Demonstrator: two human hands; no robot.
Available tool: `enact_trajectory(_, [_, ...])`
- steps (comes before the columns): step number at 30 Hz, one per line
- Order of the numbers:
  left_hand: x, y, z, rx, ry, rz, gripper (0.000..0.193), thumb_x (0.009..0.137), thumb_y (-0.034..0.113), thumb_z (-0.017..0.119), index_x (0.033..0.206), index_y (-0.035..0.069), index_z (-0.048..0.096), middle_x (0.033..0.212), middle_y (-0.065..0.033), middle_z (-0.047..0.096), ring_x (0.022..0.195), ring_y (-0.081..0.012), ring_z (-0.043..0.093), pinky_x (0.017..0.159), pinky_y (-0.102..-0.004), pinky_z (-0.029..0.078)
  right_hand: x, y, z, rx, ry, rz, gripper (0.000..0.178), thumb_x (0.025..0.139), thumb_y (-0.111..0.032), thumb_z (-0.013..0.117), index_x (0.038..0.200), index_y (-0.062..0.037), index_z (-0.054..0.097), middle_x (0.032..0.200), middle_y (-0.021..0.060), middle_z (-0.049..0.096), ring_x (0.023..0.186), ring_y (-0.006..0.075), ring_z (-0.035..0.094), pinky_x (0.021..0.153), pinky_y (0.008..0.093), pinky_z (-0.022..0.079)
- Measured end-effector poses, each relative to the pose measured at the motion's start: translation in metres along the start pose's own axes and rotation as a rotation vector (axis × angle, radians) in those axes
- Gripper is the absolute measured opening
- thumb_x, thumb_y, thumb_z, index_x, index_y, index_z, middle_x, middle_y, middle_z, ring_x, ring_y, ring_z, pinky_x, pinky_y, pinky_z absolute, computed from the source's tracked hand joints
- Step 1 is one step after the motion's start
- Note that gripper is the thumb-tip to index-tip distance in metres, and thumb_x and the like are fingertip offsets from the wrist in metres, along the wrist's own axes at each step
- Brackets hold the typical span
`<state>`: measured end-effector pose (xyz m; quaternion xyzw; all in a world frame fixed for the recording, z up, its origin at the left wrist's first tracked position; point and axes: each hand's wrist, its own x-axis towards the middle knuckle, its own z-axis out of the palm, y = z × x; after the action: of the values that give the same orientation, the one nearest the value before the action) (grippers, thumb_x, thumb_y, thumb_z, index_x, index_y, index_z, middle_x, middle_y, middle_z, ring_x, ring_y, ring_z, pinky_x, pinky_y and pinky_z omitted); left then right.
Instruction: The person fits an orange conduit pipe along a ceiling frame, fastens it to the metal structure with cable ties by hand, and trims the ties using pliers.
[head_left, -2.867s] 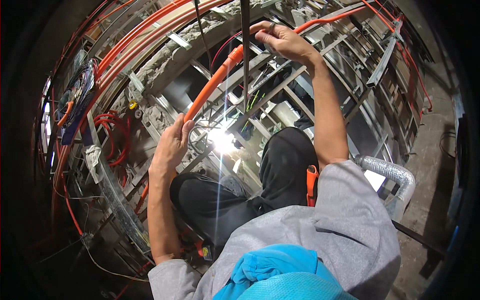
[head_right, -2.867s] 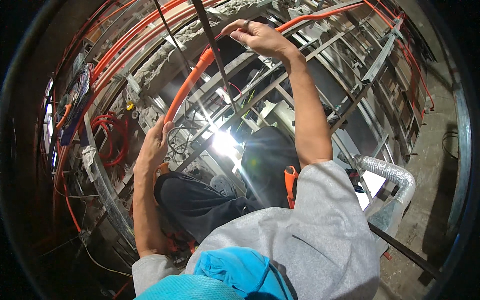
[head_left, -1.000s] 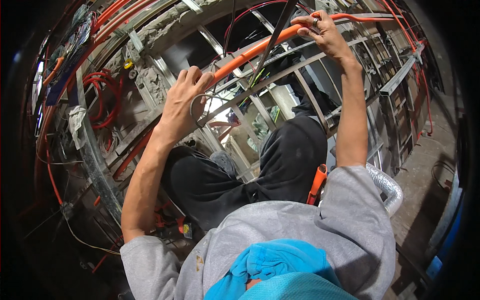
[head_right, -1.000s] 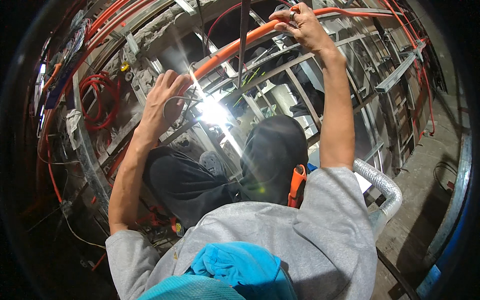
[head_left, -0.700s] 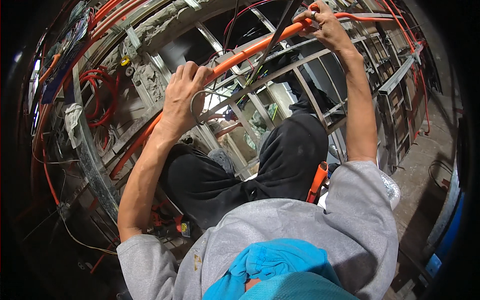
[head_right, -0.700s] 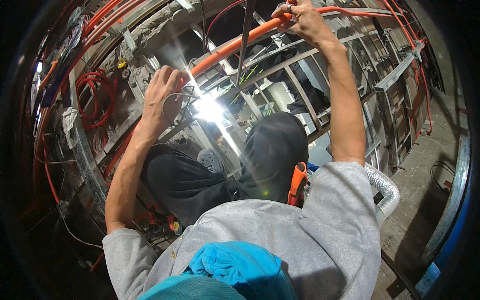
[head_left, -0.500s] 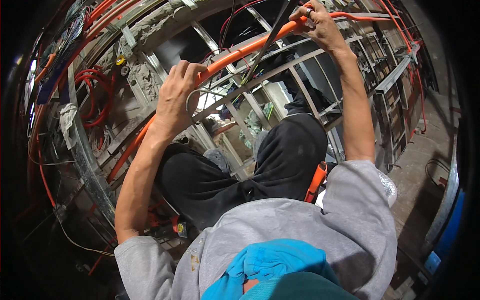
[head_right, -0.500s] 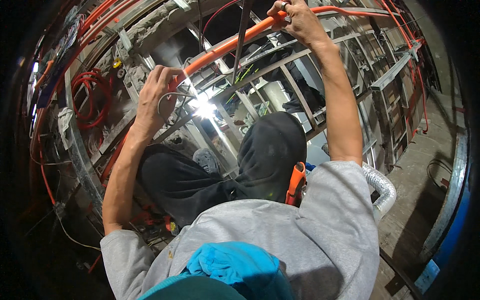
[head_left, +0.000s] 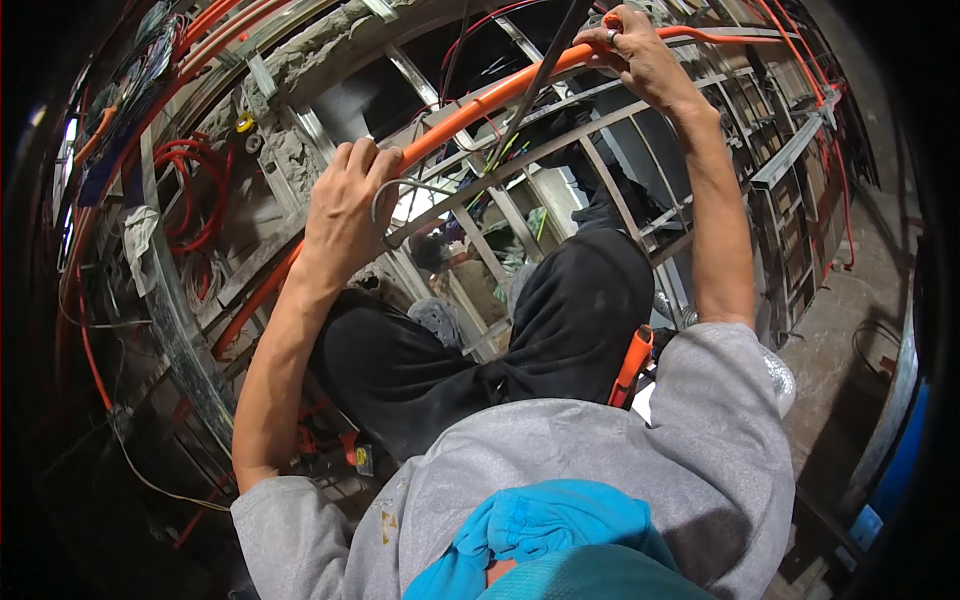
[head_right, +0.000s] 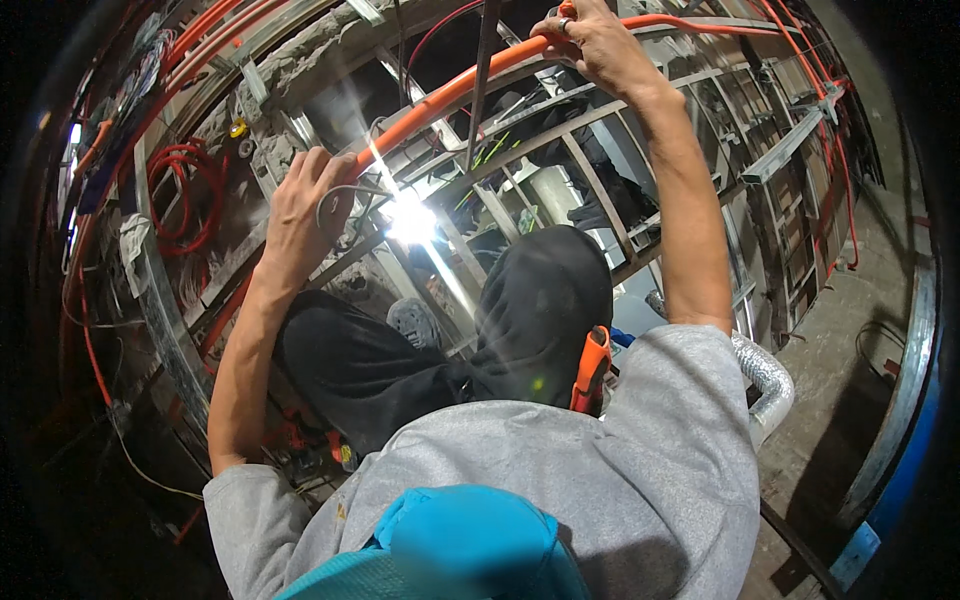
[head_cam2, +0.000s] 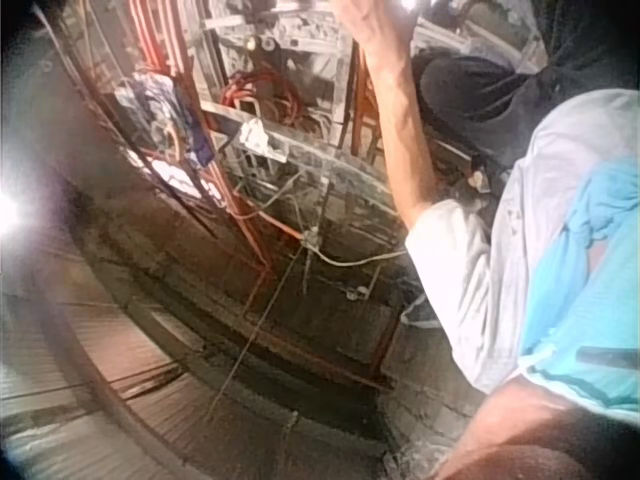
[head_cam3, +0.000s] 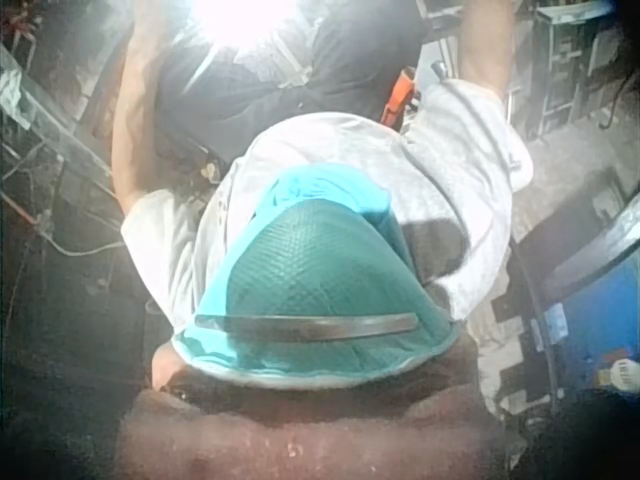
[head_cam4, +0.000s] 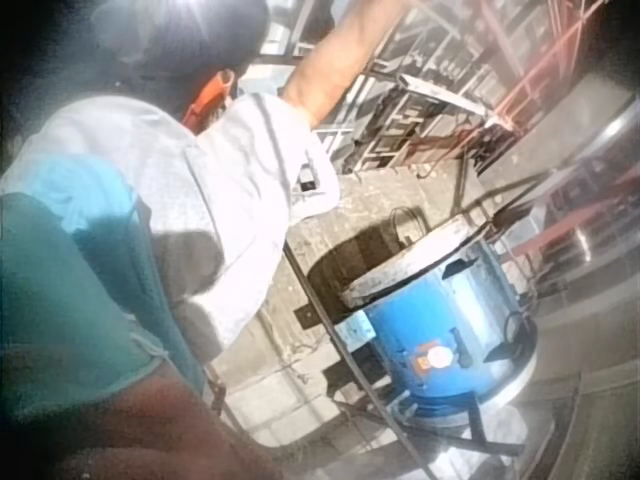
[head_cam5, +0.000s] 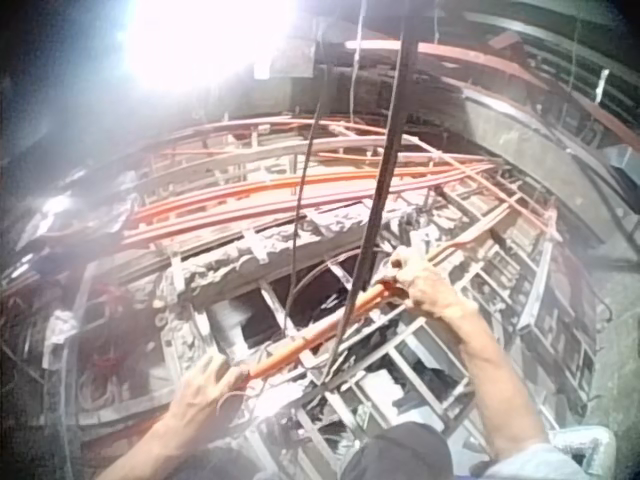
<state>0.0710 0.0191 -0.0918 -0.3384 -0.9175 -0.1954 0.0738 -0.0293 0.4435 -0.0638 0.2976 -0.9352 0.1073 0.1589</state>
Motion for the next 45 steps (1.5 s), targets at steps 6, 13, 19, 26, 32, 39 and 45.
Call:
enact_trajectory(6, [-0.004,-0.007,0.003,0.186,-0.074,0.107,0.048,0.088,0.007,0.059,0.134,0.001,0.051,0.107,-0.0141,0.054,0.098,-0.0302,0.056,0.084,-0.0403,0.05,0.011,0.003,-0.006,-0.081,-0.158,-0.079,0.025,0.082,-0.009,0.077,0.107,-0.0091,0.072,0.105,0.0155,0.06,0.104,0.0351,0.056,0.093,0.0442,0.045])
enact_trajectory(13, [0.0,-0.012,0.006,0.238,-0.042,0.249,0.067,0.086,0.007,0.058,0.149,-0.003,0.041,0.11,-0.0142,0.055,0.099,-0.029,0.055,0.086,-0.0397,0.049,0.012,0.016,0.0,-0.171,-0.202,-0.08,0.029,0.1,-0.033,0.063,0.123,-0.0193,0.073,0.11,0.0035,0.054,0.106,0.0208,0.055,0.099,0.0369,0.046])
enact_trajectory(19, [-0.002,-0.006,0.001,0.13,-0.129,0.127,0.063,0.089,0.005,0.056,0.149,-0.003,0.041,0.11,-0.0106,0.055,0.096,-0.0299,0.055,0.086,-0.0402,0.051,0.03,-0.004,-0.022,0.252,-0.325,0.112,0.015,0.095,-0.016,0.069,0.107,-0.0068,0.071,0.096,0.0114,0.066,0.094,0.0262,0.061,0.082,0.04,0.051])
enact_trajectory(26, [-0.006,-0.001,0.009,0.205,0.005,0.145,0.062,0.085,0.0,0.063,0.145,0.0,0.048,0.11,-0.0111,0.06,0.09,-0.029,0.061,0.068,-0.0405,0.059,0.005,0.028,-0.005,0.246,-0.306,0.15,0.027,0.102,-0.029,0.062,0.122,-0.0144,0.072,0.104,0.0043,0.056,0.105,0.0221,0.055,0.098,0.0379,0.045])
enact_trajectory(32, [-0.007,0.0,0.008,0.292,-0.02,0.157,0.061,0.086,0.002,0.059,0.144,-0.008,0.047,0.103,-0.0128,0.053,0.093,-0.0264,0.058,0.068,-0.0364,0.06,-0.007,0.015,0.005,0.328,-0.153,0.21,0.03,0.087,-0.019,0.079,0.116,-0.0227,0.078,0.103,0.0026,0.06,0.107,0.0224,0.054,0.1,0.0341,0.048])
enact_trajectory(39, [-0.002,0.006,0.011,0.286,-0.022,0.146,0.063,0.086,0.001,0.064,0.147,0.001,0.049,0.098,-0.0114,0.053,0.089,-0.0269,0.061,0.066,-0.0373,0.059,-0.016,0.012,0.031,-0.058,0.02,0.094,0.05,0.079,0.0,0.079,0.121,-0.0262,0.075,0.113,0.0025,0.055,0.108,0.0229,0.052,0.102,0.0336,0.046])
enact_trajectory(45, [-0.003,0.004,0.015,0.321,0.004,0.159,0.064,0.085,0.001,0.066,0.147,0.002,0.05,0.093,-0.0103,0.052,0.085,-0.0247,0.06,0.063,-0.0364,0.058,-0.017,0.003,0.026,-0.046,0.03,0.084,0.046,0.082,0.0,0.078,0.121,-0.0233,0.072,0.112,0.0055,0.053,0.109,0.0258,0.053,0.102,0.0372,0.046])
